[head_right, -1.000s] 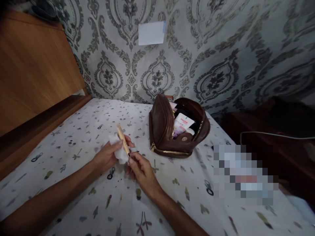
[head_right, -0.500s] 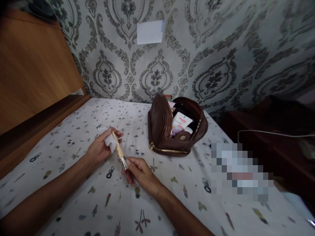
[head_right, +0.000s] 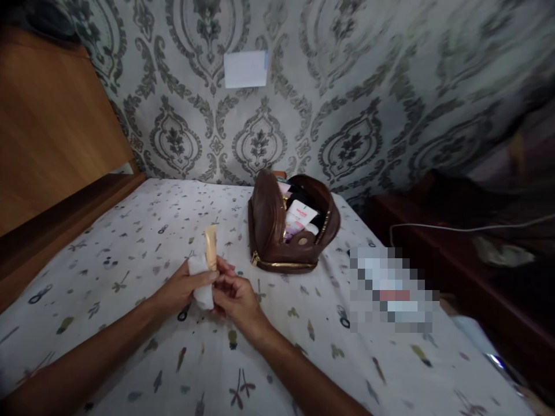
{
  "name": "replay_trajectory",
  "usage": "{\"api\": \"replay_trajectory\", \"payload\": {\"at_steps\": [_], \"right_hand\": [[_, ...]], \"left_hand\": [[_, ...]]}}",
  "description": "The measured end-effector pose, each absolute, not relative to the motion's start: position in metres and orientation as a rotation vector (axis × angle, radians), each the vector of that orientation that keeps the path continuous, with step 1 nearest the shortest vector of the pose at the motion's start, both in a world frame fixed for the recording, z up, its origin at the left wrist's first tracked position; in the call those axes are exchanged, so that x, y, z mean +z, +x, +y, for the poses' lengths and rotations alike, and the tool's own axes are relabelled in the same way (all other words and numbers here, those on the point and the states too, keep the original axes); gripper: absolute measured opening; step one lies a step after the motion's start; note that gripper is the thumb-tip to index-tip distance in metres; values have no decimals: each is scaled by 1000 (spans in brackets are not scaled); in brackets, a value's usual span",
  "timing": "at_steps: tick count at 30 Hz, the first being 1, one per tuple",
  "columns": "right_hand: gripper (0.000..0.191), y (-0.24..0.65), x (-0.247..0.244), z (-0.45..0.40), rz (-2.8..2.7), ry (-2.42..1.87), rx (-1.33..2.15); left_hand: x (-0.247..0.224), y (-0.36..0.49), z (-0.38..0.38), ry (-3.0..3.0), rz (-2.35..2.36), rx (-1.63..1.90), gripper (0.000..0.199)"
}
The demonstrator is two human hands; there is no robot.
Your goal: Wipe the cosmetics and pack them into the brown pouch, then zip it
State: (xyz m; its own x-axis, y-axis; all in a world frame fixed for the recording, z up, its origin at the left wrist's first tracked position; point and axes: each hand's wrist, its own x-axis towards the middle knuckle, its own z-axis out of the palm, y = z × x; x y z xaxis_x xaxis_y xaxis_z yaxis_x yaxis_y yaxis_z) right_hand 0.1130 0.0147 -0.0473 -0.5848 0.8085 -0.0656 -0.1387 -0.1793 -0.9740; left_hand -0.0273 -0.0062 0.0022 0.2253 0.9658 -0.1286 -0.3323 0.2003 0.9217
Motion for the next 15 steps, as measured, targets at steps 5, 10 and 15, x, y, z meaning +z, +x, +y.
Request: {"api": "replay_trajectory", "payload": {"at_steps": [5,10,15], "right_hand": [[22,117,-23,14,-1602,-837,1329],[20,140,20,10,-1641,-916,1115],[18,158,32,4,-1681,-728,1303]], "left_hand": [[10,-33,-6,1129,994,1226,30],[3,-36,-13,1255,1445,1183,43],[-10,-29,-20,1592,1542,984,51]]}}
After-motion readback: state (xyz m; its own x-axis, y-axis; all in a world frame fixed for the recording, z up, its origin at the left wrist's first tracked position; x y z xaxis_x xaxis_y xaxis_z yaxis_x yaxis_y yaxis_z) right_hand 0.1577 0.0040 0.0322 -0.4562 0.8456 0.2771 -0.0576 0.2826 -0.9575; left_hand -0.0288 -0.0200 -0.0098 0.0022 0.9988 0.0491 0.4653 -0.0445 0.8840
